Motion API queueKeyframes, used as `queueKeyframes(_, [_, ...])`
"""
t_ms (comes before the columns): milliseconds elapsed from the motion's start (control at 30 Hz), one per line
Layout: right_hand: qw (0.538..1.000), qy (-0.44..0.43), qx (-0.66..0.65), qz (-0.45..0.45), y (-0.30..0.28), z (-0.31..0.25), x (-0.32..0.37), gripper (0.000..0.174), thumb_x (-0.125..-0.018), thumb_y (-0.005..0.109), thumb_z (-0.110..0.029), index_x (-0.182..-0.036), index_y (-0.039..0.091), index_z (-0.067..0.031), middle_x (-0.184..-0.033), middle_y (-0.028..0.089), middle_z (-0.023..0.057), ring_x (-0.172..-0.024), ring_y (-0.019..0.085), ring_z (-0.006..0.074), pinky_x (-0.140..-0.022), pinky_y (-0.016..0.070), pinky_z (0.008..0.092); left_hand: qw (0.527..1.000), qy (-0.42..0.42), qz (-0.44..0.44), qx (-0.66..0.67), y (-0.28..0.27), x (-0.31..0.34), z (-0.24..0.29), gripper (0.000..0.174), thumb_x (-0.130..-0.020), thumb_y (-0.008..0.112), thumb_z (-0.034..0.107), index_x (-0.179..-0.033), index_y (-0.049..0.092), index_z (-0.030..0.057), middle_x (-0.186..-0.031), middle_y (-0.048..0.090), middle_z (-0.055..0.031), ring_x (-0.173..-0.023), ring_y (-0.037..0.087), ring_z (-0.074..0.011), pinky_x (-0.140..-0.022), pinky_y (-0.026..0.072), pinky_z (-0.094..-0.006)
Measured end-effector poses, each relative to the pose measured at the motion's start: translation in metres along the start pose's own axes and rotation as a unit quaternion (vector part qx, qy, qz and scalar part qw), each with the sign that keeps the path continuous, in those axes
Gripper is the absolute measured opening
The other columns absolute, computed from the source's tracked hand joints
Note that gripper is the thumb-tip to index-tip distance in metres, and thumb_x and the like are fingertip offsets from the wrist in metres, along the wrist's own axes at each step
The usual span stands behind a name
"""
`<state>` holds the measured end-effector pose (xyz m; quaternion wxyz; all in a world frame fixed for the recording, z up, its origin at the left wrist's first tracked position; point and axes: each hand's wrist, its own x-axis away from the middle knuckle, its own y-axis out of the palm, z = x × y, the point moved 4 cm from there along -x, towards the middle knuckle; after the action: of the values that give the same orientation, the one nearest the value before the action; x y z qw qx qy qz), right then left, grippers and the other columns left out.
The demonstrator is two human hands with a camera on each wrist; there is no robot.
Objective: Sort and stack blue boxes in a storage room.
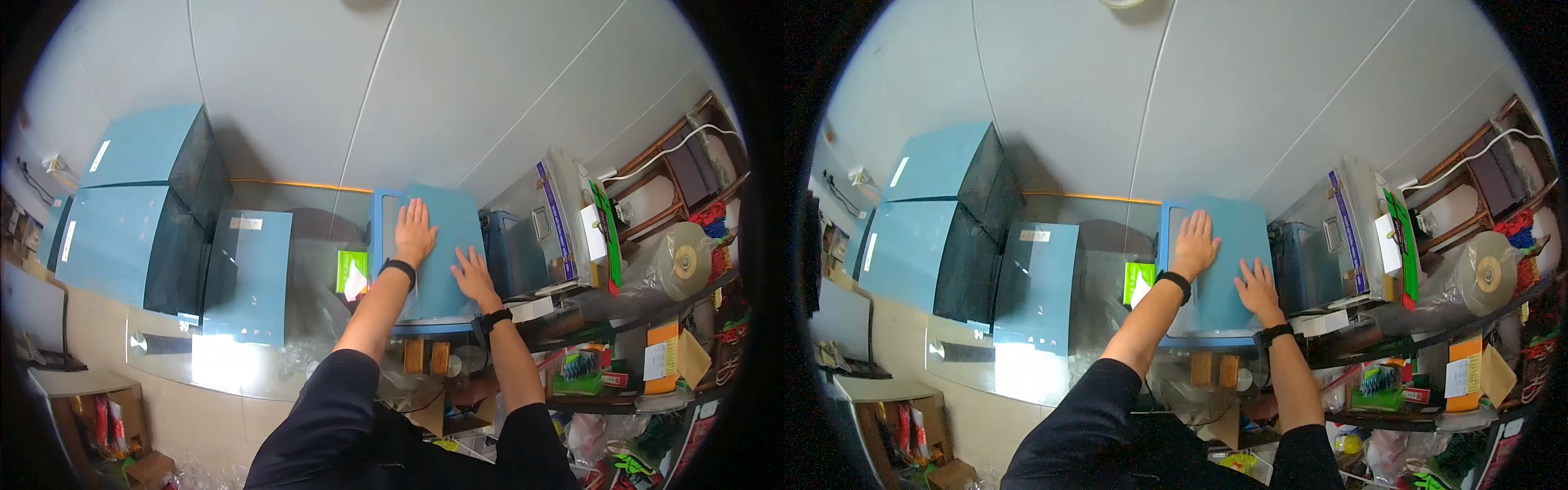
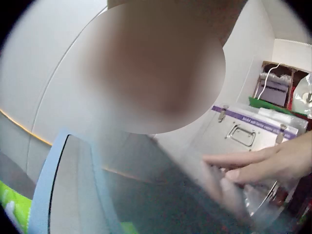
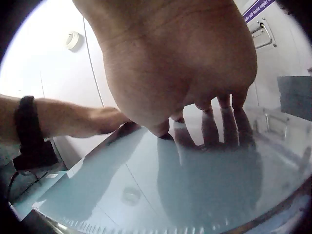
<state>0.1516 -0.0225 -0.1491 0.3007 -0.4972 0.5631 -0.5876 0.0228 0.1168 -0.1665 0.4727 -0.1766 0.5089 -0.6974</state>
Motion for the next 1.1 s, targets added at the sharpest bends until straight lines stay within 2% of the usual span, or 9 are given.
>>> queueKeyframes(67, [1.0,-0.01,0.01,0.012,-0.002,0.0,-0.003,0.055,-0.096,0.042,-0.044,-0.147,0.033,-0.0251,-0.154,0.021,0.0153,-0.141,0.019,0.038,-0.113,0.0233,0.0456,0.999,-0.007,-0.051,-0.016,0.005,0.005,-0.007,0.064,-0.097,0.035,0.043,-0.146,0.027,0.0024,-0.155,0.021,-0.0117,-0.145,0.013,-0.0236,-0.116,0.0133,-0.0427])
queueKeyframes(267, [0.999,-0.015,0.015,0.035,0.004,0.004,0.001,0.055,-0.096,0.042,-0.044,-0.146,0.034,-0.0238,-0.154,0.022,0.0161,-0.141,0.02,0.0386,-0.112,0.0235,0.0465,1.0,0.012,0.025,0.013,0.01,0.006,-0.005,0.063,-0.095,0.042,0.04,-0.143,0.033,0.0012,-0.152,0.028,-0.0138,-0.143,0.021,-0.0264,-0.115,0.0165,-0.0438])
queueKeyframes(400, [0.998,-0.01,-0.012,0.057,0.002,0.004,0.009,0.054,-0.094,0.045,-0.042,-0.144,0.037,-0.023,-0.153,0.024,0.0166,-0.14,0.022,0.0388,-0.112,0.0242,0.0468,0.999,0.029,0.027,0.005,0.004,0.008,-0.003,0.064,-0.093,0.047,0.038,-0.141,0.033,-0.0011,-0.151,0.028,-0.0153,-0.142,0.022,-0.0276,-0.115,0.0164,-0.0454])
queueKeyframes(500, [0.995,-0.057,-0.04,0.07,-0.003,0.012,0.012,0.056,-0.093,0.049,-0.041,-0.142,0.041,-0.0158,-0.15,0.03,0.0189,-0.136,0.029,0.0397,-0.11,0.0271,0.0461,0.998,0.05,0.039,-0.022,-0.01,0.023,0.008,0.065,-0.091,0.052,0.035,-0.141,0.033,-0.0032,-0.151,0.027,-0.0189,-0.142,0.022,-0.0304,-0.115,0.0165,-0.0463])
queueKeyframes(600, [0.979,-0.04,-0.133,0.151,-0.016,0.041,0.021,0.062,-0.09,0.055,-0.04,-0.139,0.042,-0.0044,-0.144,0.037,0.0214,-0.13,0.036,0.0411,-0.108,0.0302,0.0461,0.996,0.081,0.029,-0.004,-0.032,0.059,0.024,0.067,-0.089,0.056,0.032,-0.14,0.033,-0.0054,-0.15,0.026,-0.0235,-0.141,0.021,-0.0348,-0.115,0.0171,-0.0471])
queueKeyframes(733, [0.98,0.053,-0.163,0.099,-0.002,0.077,0.031,0.071,-0.088,0.058,-0.043,-0.137,0.04,0.0053,-0.138,0.043,0.0256,-0.126,0.041,0.0419,-0.105,0.0341,0.0457,0.996,0.074,-0.004,0.052,-0.026,0.099,0.03,0.069,-0.088,0.056,0.03,-0.138,0.032,-0.0086,-0.149,0.024,-0.028,-0.141,0.019,-0.0397,-0.114,0.018,-0.0476])
queueKeyframes(833, [0.961,0.054,-0.271,0.025,0.02,0.09,0.026,0.073,-0.088,0.059,-0.044,-0.138,0.038,0.0046,-0.134,0.047,0.0268,-0.122,0.047,0.0408,-0.102,0.0379,0.0448,0.998,0.047,-0.018,0.044,-0.011,0.109,0.037,0.07,-0.088,0.053,0.031,-0.139,0.03,-0.011,-0.149,0.023,-0.0283,-0.141,0.018,-0.0398,-0.115,0.0175,-0.0466])
queueKeyframes(967, [0.925,0.066,-0.369,0.06,0.034,0.093,0.024,0.071,-0.085,0.065,-0.037,-0.136,0.039,0.0046,-0.13,0.052,0.0242,-0.118,0.053,0.0334,-0.097,0.0419,0.0406,0.999,0.027,0.016,0.036,0.001,0.109,0.038,0.071,-0.09,0.05,0.034,-0.138,0.028,-0.0138,-0.149,0.022,-0.0301,-0.141,0.015,-0.0418,-0.115,0.0166,-0.0462])
queueKeyframes(1100, [0.883,0.04,-0.466,0.049,0.035,0.09,0.013,0.064,-0.085,0.067,-0.026,-0.134,0.039,0.0043,-0.128,0.055,0.0197,-0.115,0.054,0.0257,-0.094,0.0431,0.0356,0.993,0.021,0.063,0.099,-0.001,0.105,0.035,0.073,-0.089,0.053,0.034,-0.136,0.03,-0.0166,-0.147,0.02,-0.0337,-0.14,0.013,-0.0459,-0.115,0.0159,-0.0475])
